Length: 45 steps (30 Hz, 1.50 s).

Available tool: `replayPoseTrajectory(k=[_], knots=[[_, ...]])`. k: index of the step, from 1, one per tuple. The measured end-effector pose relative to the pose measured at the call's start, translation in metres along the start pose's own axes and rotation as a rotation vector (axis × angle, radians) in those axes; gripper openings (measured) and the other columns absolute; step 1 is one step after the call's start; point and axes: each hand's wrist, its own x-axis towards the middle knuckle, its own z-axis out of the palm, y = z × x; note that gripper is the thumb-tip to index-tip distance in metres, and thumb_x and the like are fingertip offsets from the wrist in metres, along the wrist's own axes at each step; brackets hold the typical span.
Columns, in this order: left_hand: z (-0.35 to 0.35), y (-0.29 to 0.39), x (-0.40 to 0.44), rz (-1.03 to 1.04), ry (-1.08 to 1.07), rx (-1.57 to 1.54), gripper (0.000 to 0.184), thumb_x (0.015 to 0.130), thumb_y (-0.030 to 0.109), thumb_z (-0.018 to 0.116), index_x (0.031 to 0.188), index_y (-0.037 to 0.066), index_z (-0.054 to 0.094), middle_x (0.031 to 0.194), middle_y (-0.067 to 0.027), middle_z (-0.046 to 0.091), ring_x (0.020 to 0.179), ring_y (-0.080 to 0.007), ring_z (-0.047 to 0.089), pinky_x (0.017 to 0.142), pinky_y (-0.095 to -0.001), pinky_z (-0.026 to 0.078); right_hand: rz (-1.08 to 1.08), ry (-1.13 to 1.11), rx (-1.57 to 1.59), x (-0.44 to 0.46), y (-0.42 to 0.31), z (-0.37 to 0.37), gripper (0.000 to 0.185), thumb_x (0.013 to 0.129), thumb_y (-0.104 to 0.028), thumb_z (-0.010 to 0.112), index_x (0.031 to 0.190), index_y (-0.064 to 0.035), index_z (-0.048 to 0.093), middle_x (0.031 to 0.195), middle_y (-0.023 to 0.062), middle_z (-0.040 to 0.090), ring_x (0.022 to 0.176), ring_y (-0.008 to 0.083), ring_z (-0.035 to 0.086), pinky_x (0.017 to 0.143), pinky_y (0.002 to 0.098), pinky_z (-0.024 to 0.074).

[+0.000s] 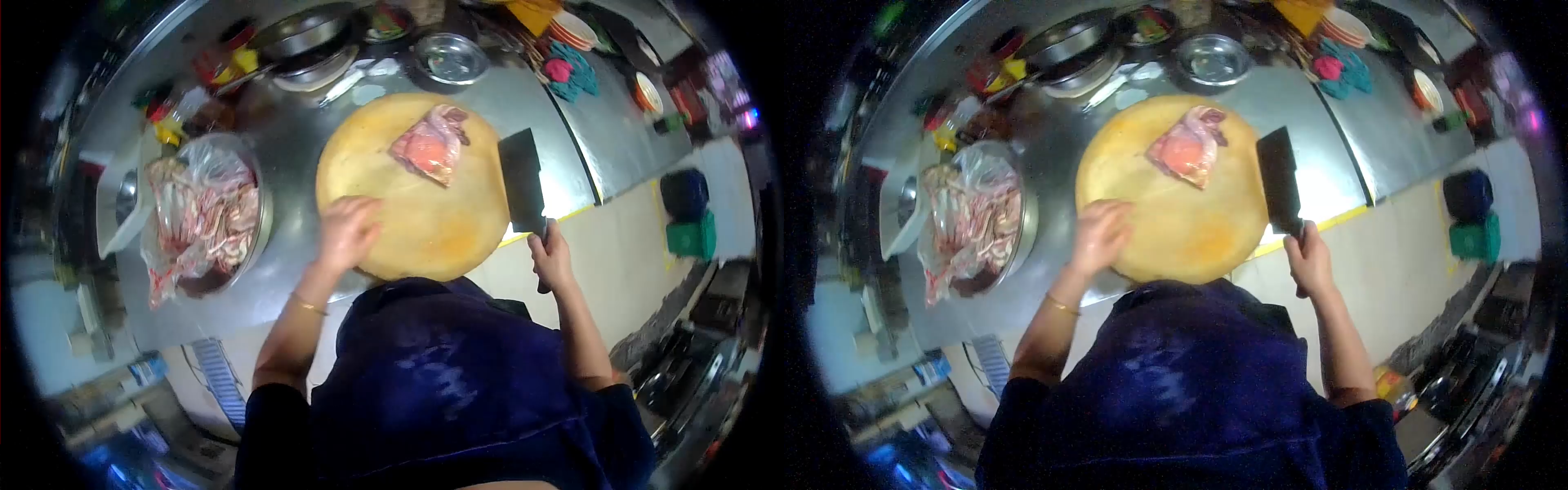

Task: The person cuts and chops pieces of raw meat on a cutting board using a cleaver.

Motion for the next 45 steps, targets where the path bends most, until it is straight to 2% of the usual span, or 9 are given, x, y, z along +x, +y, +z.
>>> replayPoseTrajectory(k=[10,13,19,23,28,32,37,43,45], knots=[[0.137,-0.007,0.133,-0.056,-0.200,0.244,0.035,0.083,0.006,0.062,0.118,0.008,0.063,0.120,-0.0067,0.062,0.121,-0.0283,0.054,0.108,-0.0466,0.039,-0.198,0.101,0.006,-0.001,0.030,0.011,0.026,0.092,-0.019,0.061,0.108,-0.0036,0.049,0.073,0.0201,0.062,0.070,0.0409,0.062,0.064,0.0485,0.0487],[0.150,-0.027,0.152,-0.531,0.064,-0.792,0.029,0.097,0.008,0.055,0.126,0.006,0.055,0.125,-0.0067,0.062,0.121,-0.0278,0.055,0.107,-0.0484,0.042,-0.196,0.058,0.021,0.000,0.034,0.007,0.027,0.091,-0.019,0.060,0.112,-0.0038,0.049,0.076,0.0200,0.064,0.072,0.0408,0.064,0.065,0.0485,0.0497],[0.085,-0.021,0.110,-1.059,0.431,-1.627,0.035,0.102,0.018,0.052,0.135,0.006,0.049,0.133,-0.0102,0.057,0.122,-0.0280,0.057,0.103,-0.0506,0.047,-0.271,-0.081,-0.023,0.016,0.027,-0.010,0.030,0.091,-0.018,0.061,0.115,-0.0044,0.049,0.080,0.0194,0.066,0.075,0.0401,0.065,0.066,0.0473,0.0508],[0.082,-0.020,0.045,-1.265,0.666,-1.464,0.037,0.107,0.025,0.038,0.136,0.005,0.049,0.131,-0.0105,0.059,0.123,-0.0289,0.056,0.107,-0.0505,0.044,-0.455,-0.172,-0.074,0.036,-0.004,-0.019,0.033,0.090,-0.017,0.061,0.119,-0.0052,0.050,0.085,0.0191,0.066,0.077,0.0392,0.065,0.068,0.0461,0.0518],[0.067,0.000,0.014,-1.110,0.564,-0.769,0.033,0.094,0.014,0.066,0.125,0.008,0.058,0.111,-0.0036,0.067,0.088,-0.0107,0.066,0.060,-0.0279,0.055,-0.855,-0.190,-0.154,0.059,-0.063,0.007,0.038,0.088,-0.015,0.062,0.122,-0.0061,0.050,0.090,0.0184,0.065,0.082,0.0376,0.066,0.072,0.0462,0.0538],[0.070,0.003,0.018,-1.104,0.703,-0.575,0.014,0.091,0.011,0.068,0.103,0.005,0.065,0.083,-0.0048,0.067,0.058,-0.0106,0.059,0.047,-0.0256,0.048,-0.657,-0.453,-0.697,0.103,-0.089,0.056,0.041,0.090,-0.016,0.062,0.128,-0.0065,0.048,0.096,0.0216,0.067,0.090,0.0396,0.066,0.077,0.0453,0.0526],[0.074,-0.002,0.015,-1.151,0.721,-0.550,0.015,0.088,0.014,0.070,0.097,0.002,0.066,0.081,-0.0078,0.069,0.062,-0.0142,0.064,0.053,-0.0303,0.051,-1.161,-0.215,-0.344,0.107,-0.171,0.027,0.038,0.095,-0.019,0.059,0.127,-0.0029,0.048,0.099,0.0213,0.065,0.088,0.0382,0.066,0.081,0.0442,0.0512],[0.076,-0.009,0.006,-1.104,0.650,-0.176,0.027,0.082,0.023,0.071,0.101,0.004,0.069,0.089,-0.0179,0.071,0.085,-0.0331,0.069,0.079,-0.0406,0.052,-1.352,0.043,0.669,0.038,-0.272,-0.006,0.015,0.100,-0.016,0.045,0.101,-0.0023,0.053,0.069,0.0089,0.059,0.054,0.0111,0.054,0.042,0.0213,0.0403],[0.080,-0.014,0.002,-1.120,0.633,-0.205,0.028,0.081,0.024,0.072,0.101,0.004,0.069,0.090,-0.0186,0.071,0.086,-0.0351,0.068,0.079,-0.0414,0.052,-1.260,0.012,0.237,0.073,-0.199,0.034,0.020,0.096,-0.017,0.052,0.108,-0.0021,0.052,0.075,0.0145,0.062,0.063,0.0235,0.059,0.053,0.0323,0.0453]])
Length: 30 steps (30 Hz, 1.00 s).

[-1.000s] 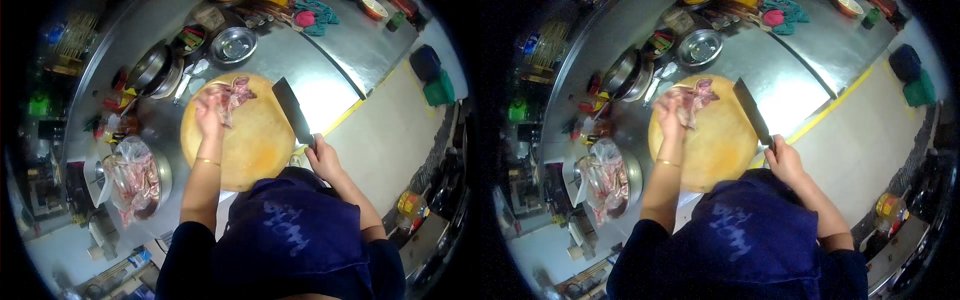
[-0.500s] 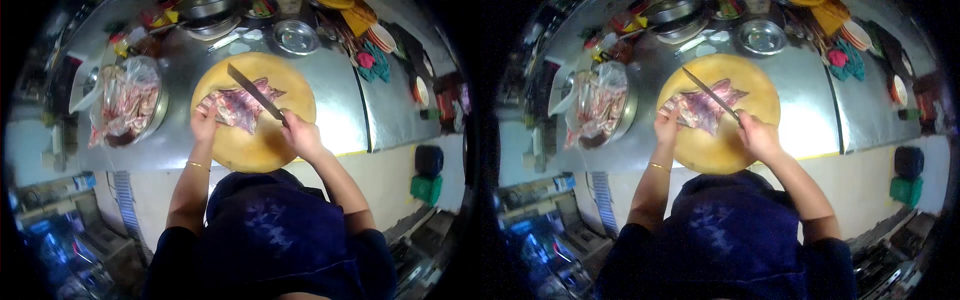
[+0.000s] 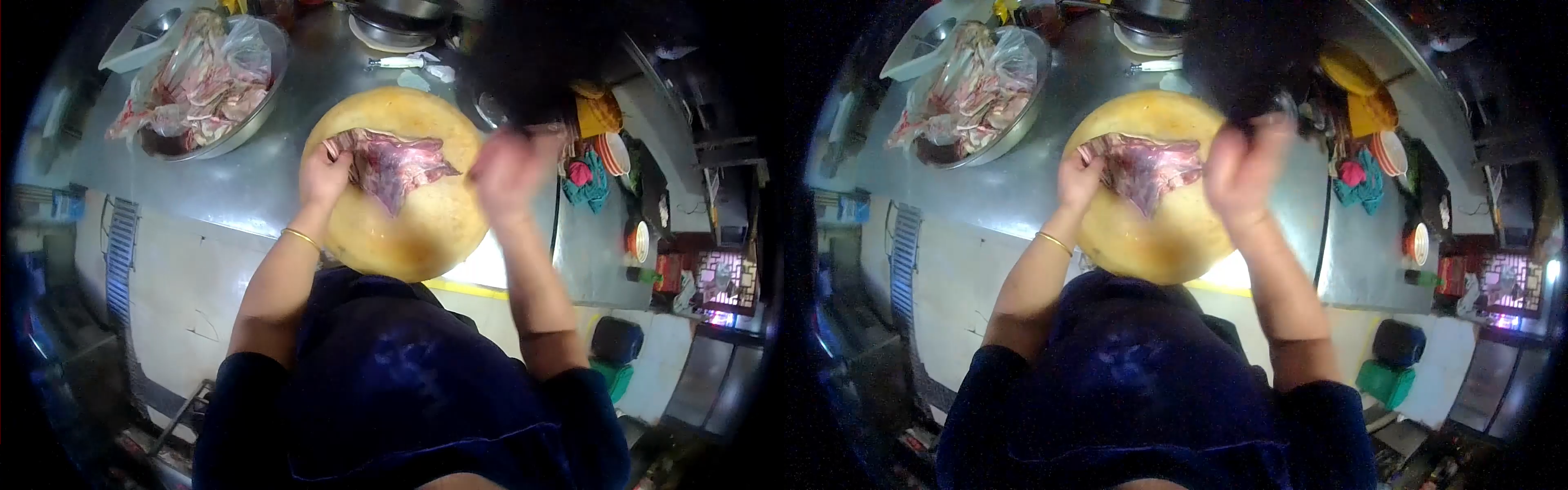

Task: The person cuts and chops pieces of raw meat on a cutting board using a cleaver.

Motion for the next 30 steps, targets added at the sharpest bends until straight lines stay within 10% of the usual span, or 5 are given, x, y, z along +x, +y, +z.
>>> replayPoseTrajectory(k=[2,7,19,26,30], knots=[[-0.002,0.007,-0.004,-0.007,-0.002,-0.047,0.029,0.081,0.025,0.072,0.100,0.003,0.069,0.090,-0.0183,0.071,0.084,-0.0328,0.069,0.078,-0.0395,0.053,0.178,-0.589,-0.491,-0.079,0.074,0.016,0.030,0.092,-0.019,0.058,0.116,-0.0019,0.052,0.080,0.0201,0.066,0.072,0.0360,0.064,0.064,0.0433,0.0504],[-0.010,0.023,-0.032,0.007,-0.059,-0.205,0.025,0.083,0.018,0.071,0.100,-0.001,0.067,0.085,-0.0106,0.071,0.074,-0.0174,0.068,0.069,-0.0332,0.053,0.389,-0.863,-0.543,-0.054,0.089,0.027,0.048,0.091,-0.021,0.060,0.131,0.0000,0.044,0.086,0.0257,0.068,0.082,0.0430,0.067,0.073,0.0489,0.0530],[-0.074,-0.053,0.006,0.170,0.018,0.002,0.046,0.075,0.030,0.077,0.108,0.000,0.064,0.096,-0.0170,0.071,0.090,-0.0307,0.070,0.083,-0.0390,0.053,0.370,-0.943,-0.677,-0.125,0.065,-0.086,0.032,0.092,-0.024,0.058,0.116,-0.0045,0.049,0.081,0.0204,0.068,0.076,0.0414,0.067,0.068,0.0501,0.0524],[-0.076,0.025,0.030,0.237,-0.367,0.607,0.056,0.074,0.044,0.079,0.110,0.003,0.068,0.099,-0.0145,0.072,0.089,-0.0266,0.070,0.079,-0.0361,0.053,0.374,-0.831,-0.605,-0.129,0.060,-0.083,0.025,0.091,-0.020,0.058,0.108,-0.0050,0.049,0.080,0.0208,0.067,0.075,0.0421,0.066,0.068,0.0501,0.0522],[-0.054,-0.003,0.055,0.163,-0.643,0.143,0.048,0.073,0.037,0.082,0.107,0.005,0.069,0.096,-0.0127,0.073,0.085,-0.0253,0.070,0.076,-0.0365,0.054,0.424,-0.830,-0.573,-0.137,0.055,-0.080,0.026,0.091,-0.020,0.058,0.111,-0.0058,0.050,0.082,0.0212,0.067,0.078,0.0416,0.066,0.069,0.0493,0.0522]])
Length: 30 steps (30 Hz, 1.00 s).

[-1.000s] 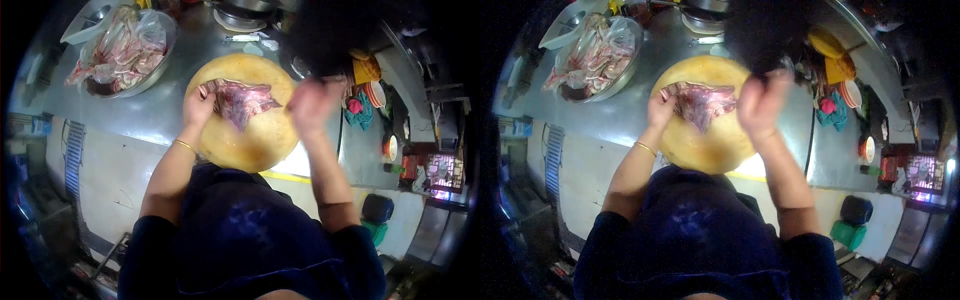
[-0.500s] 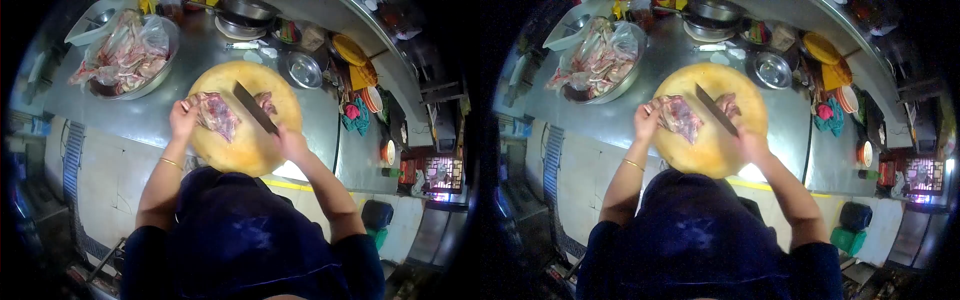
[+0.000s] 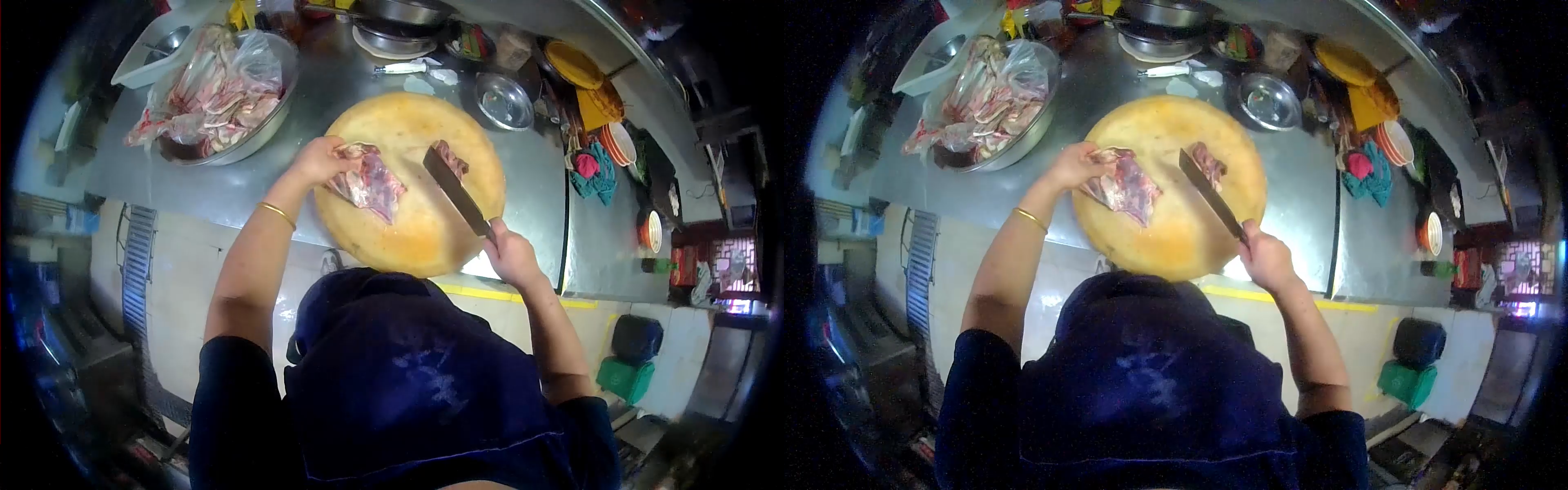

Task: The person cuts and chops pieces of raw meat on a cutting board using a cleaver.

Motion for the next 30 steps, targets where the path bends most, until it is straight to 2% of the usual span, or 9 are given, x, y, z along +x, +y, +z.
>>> replayPoseTrajectory(k=[2,5,8,11,14,18,22,25,30], knots=[[0.003,0.005,0.001,0.036,-0.082,-0.313,0.042,0.072,0.033,0.082,0.103,0.006,0.071,0.093,-0.0126,0.073,0.083,-0.0246,0.070,0.074,-0.0373,0.054,0.021,0.017,0.042,-0.003,-0.002,0.004,0.027,0.091,-0.019,0.058,0.112,-0.0055,0.050,0.082,0.0211,0.067,0.078,0.0412,0.066,0.069,0.0486,0.0517],[-0.009,0.057,-0.008,0.101,-0.068,-0.224,0.035,0.073,0.029,0.082,0.099,0.008,0.072,0.089,-0.0146,0.072,0.082,-0.0265,0.070,0.073,-0.0398,0.054,0.109,0.081,0.312,-0.008,-0.008,0.012,0.029,0.092,-0.017,0.060,0.116,-0.0037,0.049,0.078,0.0176,0.065,0.072,0.0371,0.065,0.066,0.0449,0.0504],[-0.021,0.141,-0.025,0.094,0.060,0.582,0.036,0.074,0.021,0.083,0.102,0.003,0.068,0.088,-0.0134,0.071,0.079,-0.0227,0.069,0.073,-0.0334,0.054,0.159,0.156,0.648,-0.008,-0.021,0.031,0.030,0.093,-0.015,0.060,0.118,-0.0026,0.047,0.073,0.0135,0.059,0.066,0.0314,0.061,0.063,0.0416,0.0485],[-0.001,0.111,-0.005,0.052,0.229,0.733,0.038,0.073,0.027,0.082,0.100,0.007,0.067,0.087,-0.0166,0.069,0.078,-0.0296,0.069,0.075,-0.0366,0.053,0.070,0.156,0.672,-0.008,-0.048,0.025,0.031,0.093,-0.014,0.058,0.119,-0.0034,0.046,0.072,0.0118,0.056,0.064,0.0284,0.059,0.063,0.0397,0.0480],[0.005,0.067,-0.002,0.171,0.500,0.341,0.039,0.072,0.029,0.082,0.095,0.003,0.063,0.088,-0.0164,0.070,0.083,-0.0330,0.069,0.075,-0.0403,0.054,-0.057,0.235,0.662,-0.006,-0.073,0.024,0.033,0.092,-0.018,0.059,0.119,-0.0045,0.046,0.077,0.0163,0.062,0.071,0.0352,0.063,0.066,0.0435,0.0498],[0.014,0.061,-0.020,0.126,0.417,0.042,0.032,0.075,0.016,0.076,0.100,0.004,0.062,0.090,-0.0119,0.070,0.083,-0.0216,0.068,0.076,-0.0334,0.052,-0.121,0.180,0.532,0.014,-0.088,0.025,0.037,0.093,-0.021,0.057,0.124,-0.0068,0.043,0.086,0.0208,0.066,0.079,0.0420,0.065,0.072,0.0497,0.0511],[0.019,0.065,-0.023,0.144,0.410,0.064,0.029,0.076,0.011,0.072,0.102,0.003,0.063,0.088,-0.0113,0.069,0.083,-0.0203,0.067,0.074,-0.0331,0.051,-0.121,0.124,0.492,0.027,-0.095,0.024,0.033,0.094,-0.021,0.054,0.121,-0.0063,0.041,0.084,0.0212,0.065,0.079,0.0423,0.064,0.071,0.0503,0.0505],[0.016,0.060,-0.024,0.195,0.354,0.177,0.027,0.080,0.008,0.072,0.105,0.004,0.062,0.086,-0.0050,0.062,0.079,-0.0128,0.059,0.072,-0.0281,0.049,-0.133,0.090,0.483,0.035,-0.092,0.021,0.031,0.094,-0.021,0.054,0.118,-0.0056,0.042,0.083,0.0216,0.065,0.079,0.0426,0.064,0.071,0.0509,0.0499],[0.014,0.057,-0.027,0.503,0.291,0.303,0.025,0.081,0.008,0.069,0.105,0.003,0.063,0.088,-0.0108,0.064,0.078,-0.0211,0.063,0.071,-0.0334,0.050,-0.247,0.161,0.605,0.070,-0.095,0.009,0.025,0.094,-0.021,0.056,0.107,-0.0018,0.046,0.080,0.0219,0.061,0.079,0.0429,0.061,0.071,0.0502,0.0472]])
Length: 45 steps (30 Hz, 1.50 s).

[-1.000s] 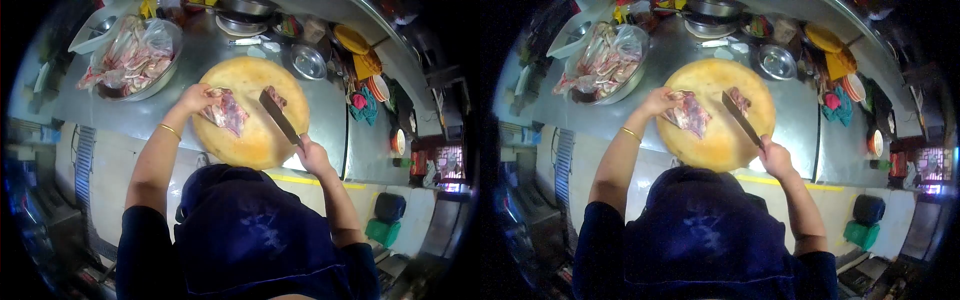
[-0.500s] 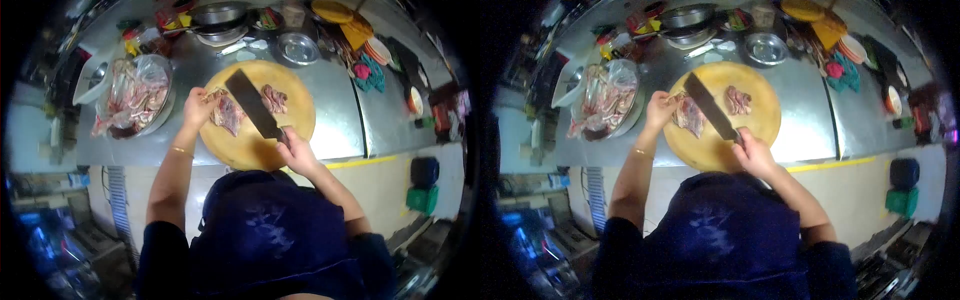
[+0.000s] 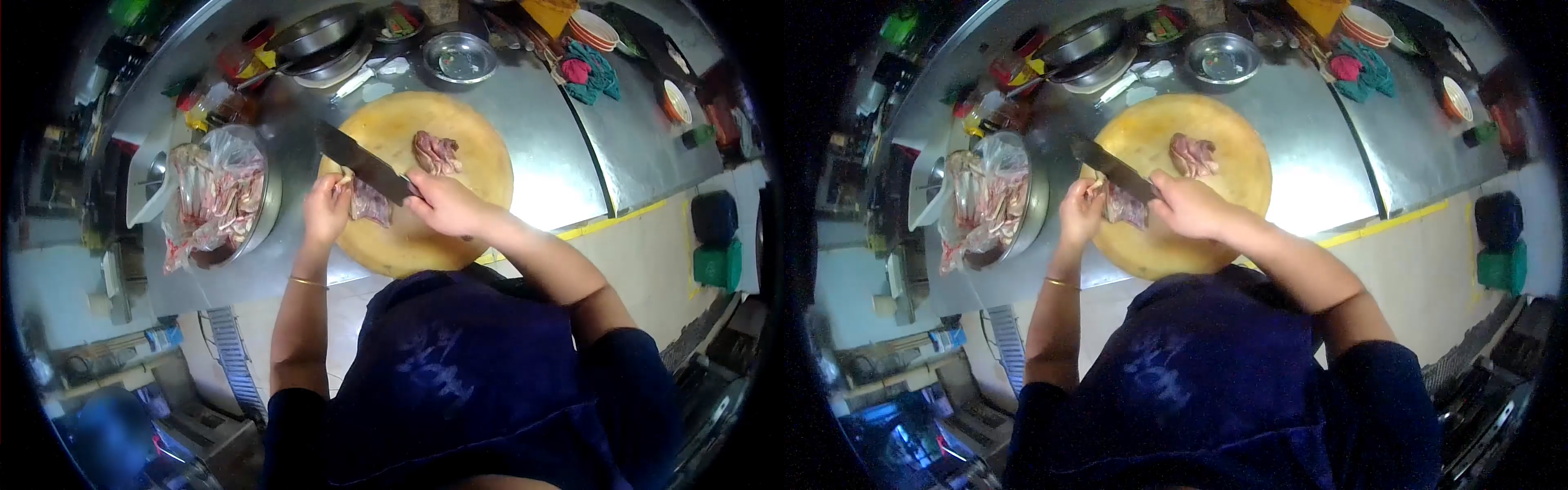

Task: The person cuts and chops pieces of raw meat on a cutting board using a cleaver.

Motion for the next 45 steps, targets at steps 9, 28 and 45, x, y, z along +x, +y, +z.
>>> replayPoseTrajectory(k=[9,28,45], knots=[[0.014,-0.017,-0.005,-0.006,-0.027,-0.183,0.015,0.088,0.005,0.065,0.103,0.005,0.066,0.095,-0.0134,0.067,0.088,-0.0277,0.067,0.077,-0.0341,0.053,0.132,-0.433,-0.168,0.032,-0.021,-0.065,0.026,0.093,-0.021,0.055,0.109,0.0001,0.052,0.086,0.0235,0.065,0.084,0.0416,0.064,0.076,0.0483,0.0498],[0.031,-0.036,0.002,-0.388,0.060,-0.659,0.025,0.083,-0.009,0.061,0.107,0.000,0.058,0.096,-0.0043,0.066,0.090,-0.0141,0.065,0.081,-0.0269,0.053,0.325,-0.301,0.243,0.060,-0.009,-0.013,0.023,0.099,-0.022,0.054,0.101,-0.0002,0.048,0.070,0.0061,0.053,0.050,0.0161,0.055,0.048,0.0323,0.0463],[0.013,-0.050,-0.022,-0.471,0.262,-0.683,0.029,0.088,-0.007,0.060,0.116,0.000,0.059,0.095,-0.0033,0.065,0.085,-0.0123,0.063,0.075,-0.0264,0.052,0.045,-0.436,-0.301,0.035,-0.010,-0.005,0.025,0.094,-0.021,0.055,0.107,-0.0007,0.049,0.084,0.0246,0.064,0.081,0.0427,0.065,0.073,0.0511,0.0503]])
